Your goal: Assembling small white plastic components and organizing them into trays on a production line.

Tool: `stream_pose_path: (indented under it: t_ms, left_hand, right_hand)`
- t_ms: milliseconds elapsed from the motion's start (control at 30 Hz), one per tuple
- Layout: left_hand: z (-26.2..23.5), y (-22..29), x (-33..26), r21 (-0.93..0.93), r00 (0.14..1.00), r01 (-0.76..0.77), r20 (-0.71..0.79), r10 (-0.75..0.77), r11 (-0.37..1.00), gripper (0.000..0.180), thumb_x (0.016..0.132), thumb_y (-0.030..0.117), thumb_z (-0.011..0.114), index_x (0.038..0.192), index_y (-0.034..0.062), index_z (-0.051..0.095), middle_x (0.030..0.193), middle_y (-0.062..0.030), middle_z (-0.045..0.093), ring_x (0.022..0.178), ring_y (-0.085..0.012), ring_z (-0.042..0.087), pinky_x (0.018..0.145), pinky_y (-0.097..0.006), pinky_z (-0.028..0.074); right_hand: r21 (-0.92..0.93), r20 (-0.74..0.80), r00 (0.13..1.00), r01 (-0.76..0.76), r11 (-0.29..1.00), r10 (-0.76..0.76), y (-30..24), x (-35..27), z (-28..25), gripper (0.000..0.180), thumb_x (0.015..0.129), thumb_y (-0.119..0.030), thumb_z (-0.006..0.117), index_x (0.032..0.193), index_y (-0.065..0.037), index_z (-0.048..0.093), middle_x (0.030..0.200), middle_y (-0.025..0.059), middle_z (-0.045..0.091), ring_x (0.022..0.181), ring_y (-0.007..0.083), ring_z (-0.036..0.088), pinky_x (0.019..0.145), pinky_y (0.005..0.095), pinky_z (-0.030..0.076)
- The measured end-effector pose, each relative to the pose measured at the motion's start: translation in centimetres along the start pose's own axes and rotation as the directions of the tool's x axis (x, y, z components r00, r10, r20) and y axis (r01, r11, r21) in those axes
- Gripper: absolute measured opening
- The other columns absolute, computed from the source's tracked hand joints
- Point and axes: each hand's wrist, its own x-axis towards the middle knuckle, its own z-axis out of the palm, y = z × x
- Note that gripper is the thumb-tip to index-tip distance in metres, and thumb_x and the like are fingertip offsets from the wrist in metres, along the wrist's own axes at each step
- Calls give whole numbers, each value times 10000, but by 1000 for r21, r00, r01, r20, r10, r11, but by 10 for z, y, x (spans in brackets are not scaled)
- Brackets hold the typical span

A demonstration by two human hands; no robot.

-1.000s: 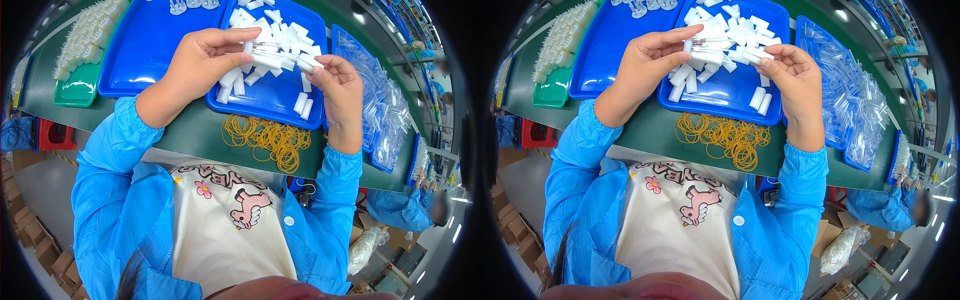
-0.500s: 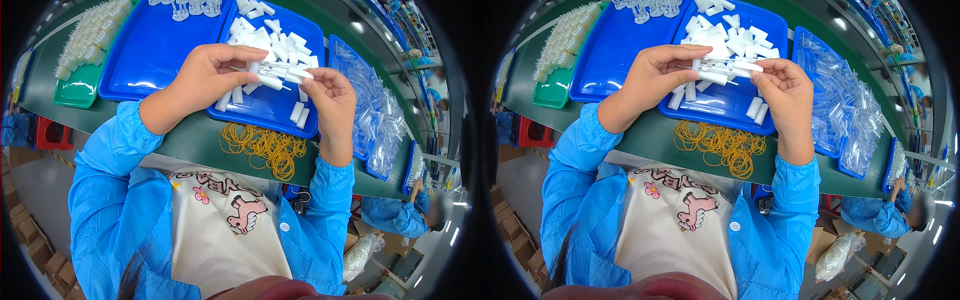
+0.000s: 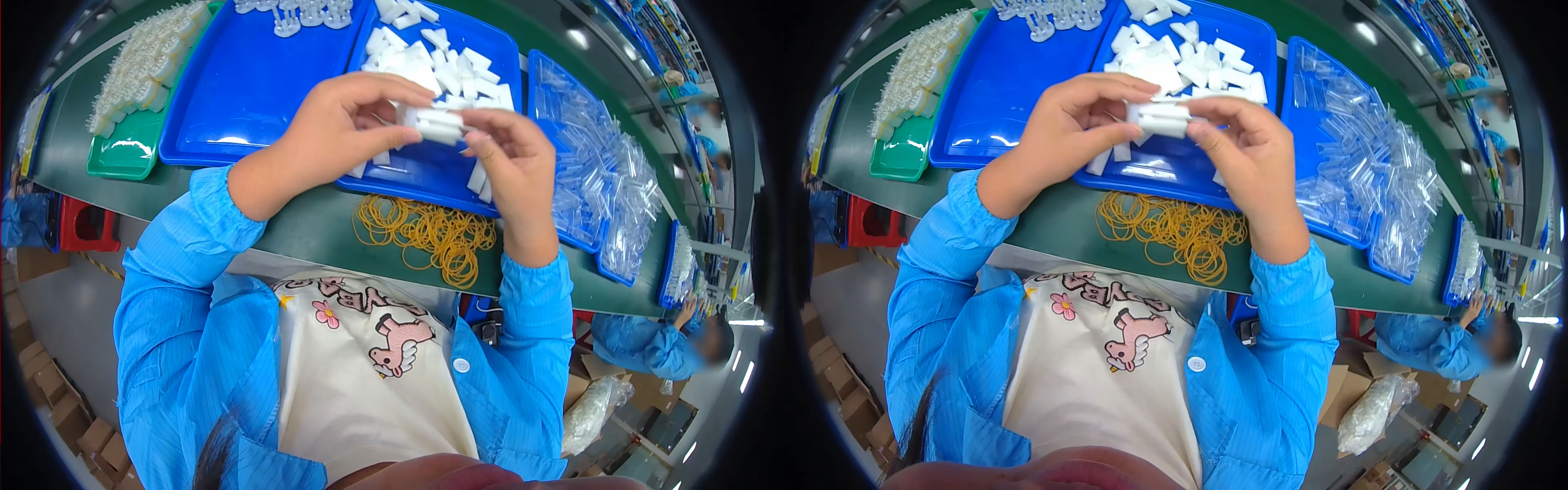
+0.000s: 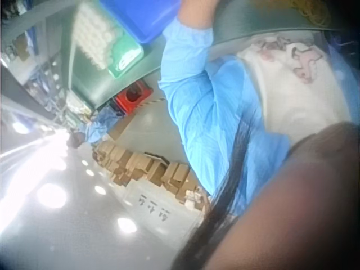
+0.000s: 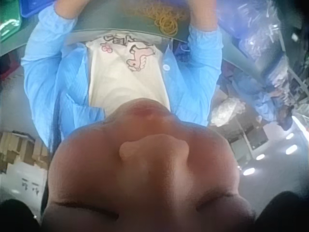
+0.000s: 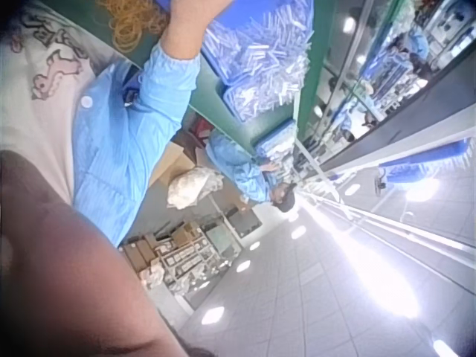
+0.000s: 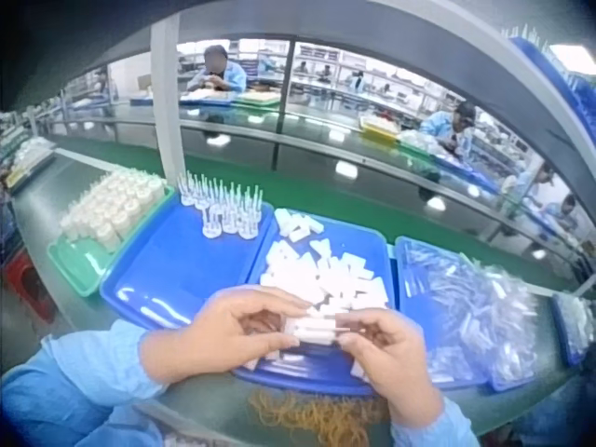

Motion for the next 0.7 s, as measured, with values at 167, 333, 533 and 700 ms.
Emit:
stream_pose_path:
  t_ms: [167,333,533,700]
  left_hand:
    - [-11,-11,5,-170,996,-70,-71,59,983,311,856,-74,639,1149,25,613,1337,-156,536,1106,-210,602,924,-320,527]
    - [-7,6,4,-162,991,127,-29,-134,979,347,866,-56,646,1200,21,594,1308,-146,553,1084,-192,616,898,-301,540]
    - [-2,0,4,-185,996,-86,-52,78,979,290,853,-56,661,1131,14,618,1283,-138,552,1079,-199,612,889,-308,548]
    - [-6,-11,5,-75,990,-132,-63,128,988,255,839,-50,680,1084,12,644,1271,-121,559,1068,-200,619,886,-302,554]
  right_hand:
    - [-685,191,981,125,718,12,-27,11,-33,250,767,-212,791,890,-20,689,761,87,652,677,159,617,606,276,476]
    - [-912,239,963,178,370,127,-23,-5,-17,274,713,-243,800,808,-32,654,759,122,670,686,306,647,614,389,506]
    - [-913,246,969,233,334,-2,-2,-11,-14,215,773,-145,734,931,-26,651,804,150,649,741,312,639,634,394,503]
    - [-806,246,969,224,548,-35,-2,1,-16,178,827,-70,685,987,-4,643,884,141,671,778,238,664,668,329,526]
